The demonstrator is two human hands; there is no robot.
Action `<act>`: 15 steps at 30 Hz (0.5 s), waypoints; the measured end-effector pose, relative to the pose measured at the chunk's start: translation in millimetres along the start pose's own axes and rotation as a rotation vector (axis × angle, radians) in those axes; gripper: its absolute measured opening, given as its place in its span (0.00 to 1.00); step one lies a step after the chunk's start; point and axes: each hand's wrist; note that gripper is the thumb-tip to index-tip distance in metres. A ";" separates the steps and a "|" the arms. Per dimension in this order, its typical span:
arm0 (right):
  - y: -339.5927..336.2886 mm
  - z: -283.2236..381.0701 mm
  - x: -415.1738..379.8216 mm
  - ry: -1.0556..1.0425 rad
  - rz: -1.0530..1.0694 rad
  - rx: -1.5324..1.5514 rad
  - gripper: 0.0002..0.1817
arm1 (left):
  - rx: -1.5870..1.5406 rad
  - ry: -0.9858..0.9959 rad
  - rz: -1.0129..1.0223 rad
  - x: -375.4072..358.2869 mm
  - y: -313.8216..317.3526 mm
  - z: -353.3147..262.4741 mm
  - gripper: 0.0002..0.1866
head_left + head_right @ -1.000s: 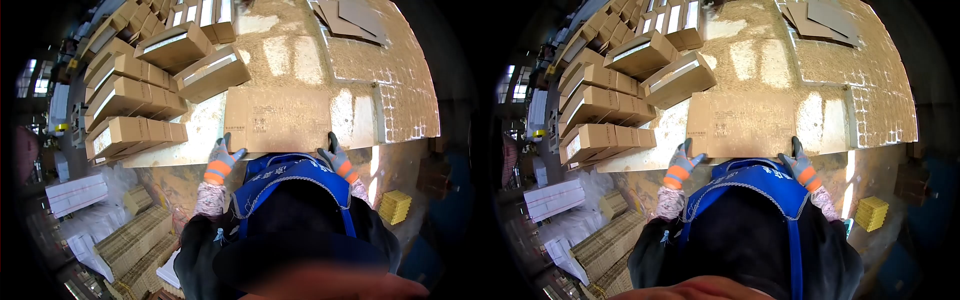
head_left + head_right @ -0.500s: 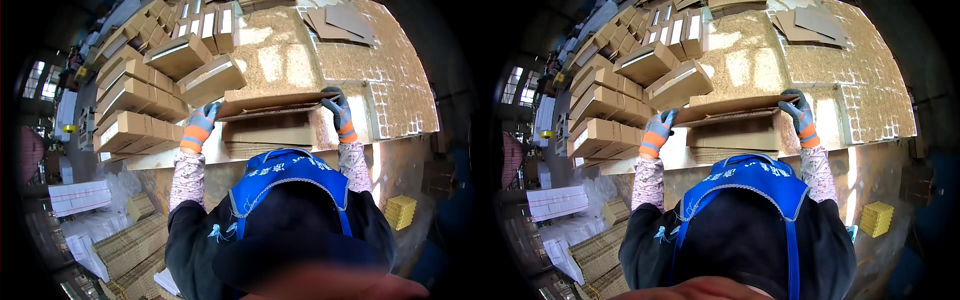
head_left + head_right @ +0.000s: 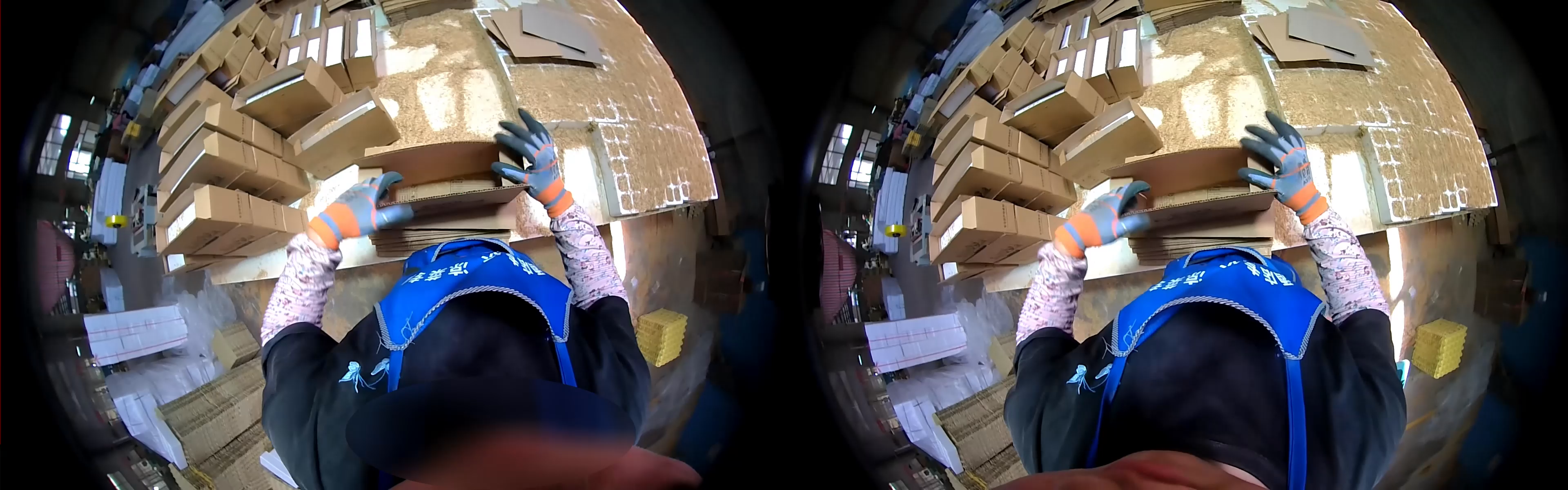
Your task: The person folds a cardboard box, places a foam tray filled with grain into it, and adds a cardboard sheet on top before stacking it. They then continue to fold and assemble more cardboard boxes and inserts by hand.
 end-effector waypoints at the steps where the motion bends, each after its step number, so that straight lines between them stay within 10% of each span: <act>1: 4.4 -6.8 -7.1 0.010 -0.005 -0.002 0.19 | 0.005 0.005 0.010 1.7 4.4 -5.0 0.36; 3: 15.7 -30.6 -20.1 -0.353 0.079 0.171 0.08 | 0.637 0.020 -0.300 11.3 15.7 -17.0 0.41; 5: 16.9 -21.4 -21.1 -0.256 0.098 0.205 0.10 | 0.684 0.116 -0.663 23.6 11.5 -6.5 0.40; 7: 27.2 -17.7 -30.1 0.295 -0.016 0.737 0.20 | 0.775 0.055 -0.502 51.7 13.0 7.8 0.35; 15: 18.4 -14.5 -32.7 -0.048 0.142 0.227 0.13 | 0.614 0.382 -0.138 55.7 15.3 -2.0 0.37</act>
Point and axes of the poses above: each hand's wrist, its own x-axis towards the middle knuckle, its own y-axis out of the palm, z = x × y, and after that the axes turned 2 degrees about y, right-handed
